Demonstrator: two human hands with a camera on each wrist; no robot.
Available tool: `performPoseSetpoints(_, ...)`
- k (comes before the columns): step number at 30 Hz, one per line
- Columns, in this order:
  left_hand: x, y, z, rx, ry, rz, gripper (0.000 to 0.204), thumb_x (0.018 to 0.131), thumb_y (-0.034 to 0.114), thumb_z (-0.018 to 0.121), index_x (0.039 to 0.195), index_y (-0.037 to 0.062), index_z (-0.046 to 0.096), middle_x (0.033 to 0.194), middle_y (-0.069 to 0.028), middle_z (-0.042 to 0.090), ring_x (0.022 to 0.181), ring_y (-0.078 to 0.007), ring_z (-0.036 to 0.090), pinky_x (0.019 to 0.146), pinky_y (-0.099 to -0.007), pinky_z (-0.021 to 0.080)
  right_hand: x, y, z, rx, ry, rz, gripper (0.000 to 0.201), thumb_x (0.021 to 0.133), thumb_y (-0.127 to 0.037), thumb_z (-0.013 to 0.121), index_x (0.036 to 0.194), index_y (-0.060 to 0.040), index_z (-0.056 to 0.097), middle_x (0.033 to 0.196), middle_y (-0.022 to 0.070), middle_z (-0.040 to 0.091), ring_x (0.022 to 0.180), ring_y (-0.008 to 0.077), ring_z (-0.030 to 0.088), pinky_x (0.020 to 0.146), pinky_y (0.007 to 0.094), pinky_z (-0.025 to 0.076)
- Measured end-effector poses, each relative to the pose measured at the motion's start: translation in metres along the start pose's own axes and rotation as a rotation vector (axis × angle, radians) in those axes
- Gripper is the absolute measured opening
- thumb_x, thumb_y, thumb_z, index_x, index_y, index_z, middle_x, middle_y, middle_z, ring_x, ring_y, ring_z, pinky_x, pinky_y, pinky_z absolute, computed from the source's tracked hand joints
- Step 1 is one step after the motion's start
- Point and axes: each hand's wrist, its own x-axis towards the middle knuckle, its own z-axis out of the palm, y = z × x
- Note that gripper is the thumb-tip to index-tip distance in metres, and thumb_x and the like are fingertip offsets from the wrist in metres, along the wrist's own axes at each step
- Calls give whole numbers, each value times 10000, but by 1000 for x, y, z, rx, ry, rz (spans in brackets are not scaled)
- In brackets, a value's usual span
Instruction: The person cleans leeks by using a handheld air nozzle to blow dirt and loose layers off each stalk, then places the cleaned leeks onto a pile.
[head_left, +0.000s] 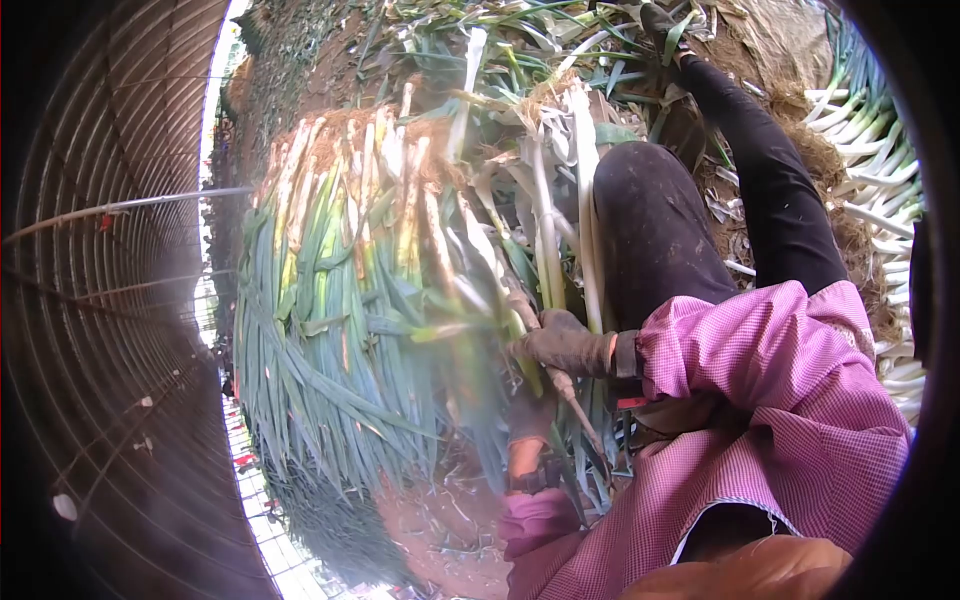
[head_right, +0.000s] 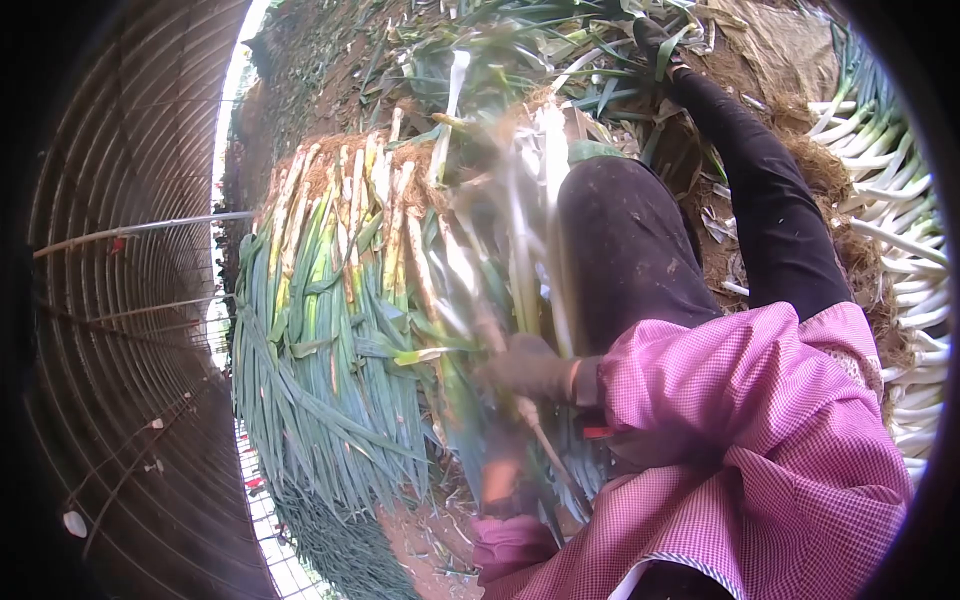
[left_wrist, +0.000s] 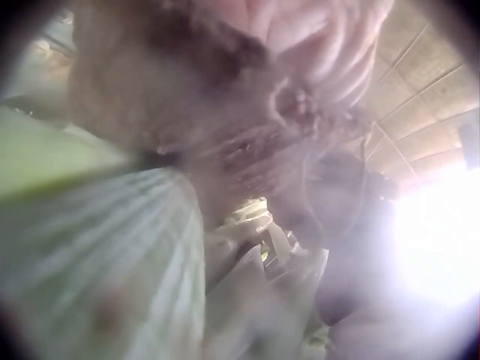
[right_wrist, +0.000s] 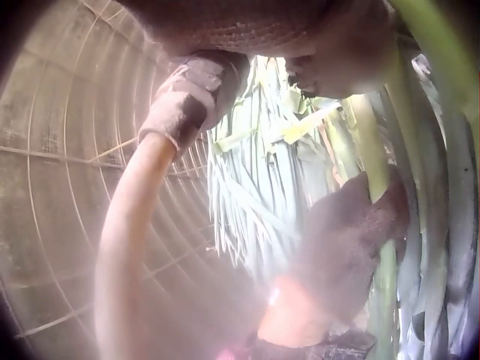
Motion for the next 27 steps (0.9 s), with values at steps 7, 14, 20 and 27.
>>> performPoseSetpoints(7,5,-33,16,-276,-47,149,455,835,413,579,1140,76,597,1038,-236,627,1012,-421,575,827,-462,466,0,-1,2,45,-7,-126,504,718,-363,723,934,80,621,856,189,635,807,278,635,724,364,494)
performPoseSetpoints(14,2,-17,11,-182,130,325,425,835,376,613,1142,82,606,1046,-222,631,1010,-413,582,820,-454,470,25,-23,-5,14,23,-186,487,738,-367,672,936,77,635,896,207,634,830,289,633,733,358,488)
performPoseSetpoints(20,-6,-16,4,-163,11,188,378,815,283,660,1110,51,614,1006,-229,630,950,-403,600,793,-447,473,58,-41,-12,-154,-23,-352,476,812,-360,601,1096,21,615,1001,248,625,908,357,630,809,388,489)
performPoseSetpoints(27,-14,-13,-7,-270,70,276,331,853,270,601,1080,30,597,913,-165,636,850,-325,612,746,-405,477,75,-26,-1,-440,3,-525,395,860,-365,573,1099,-56,629,988,203,637,877,352,636,783,396,506)
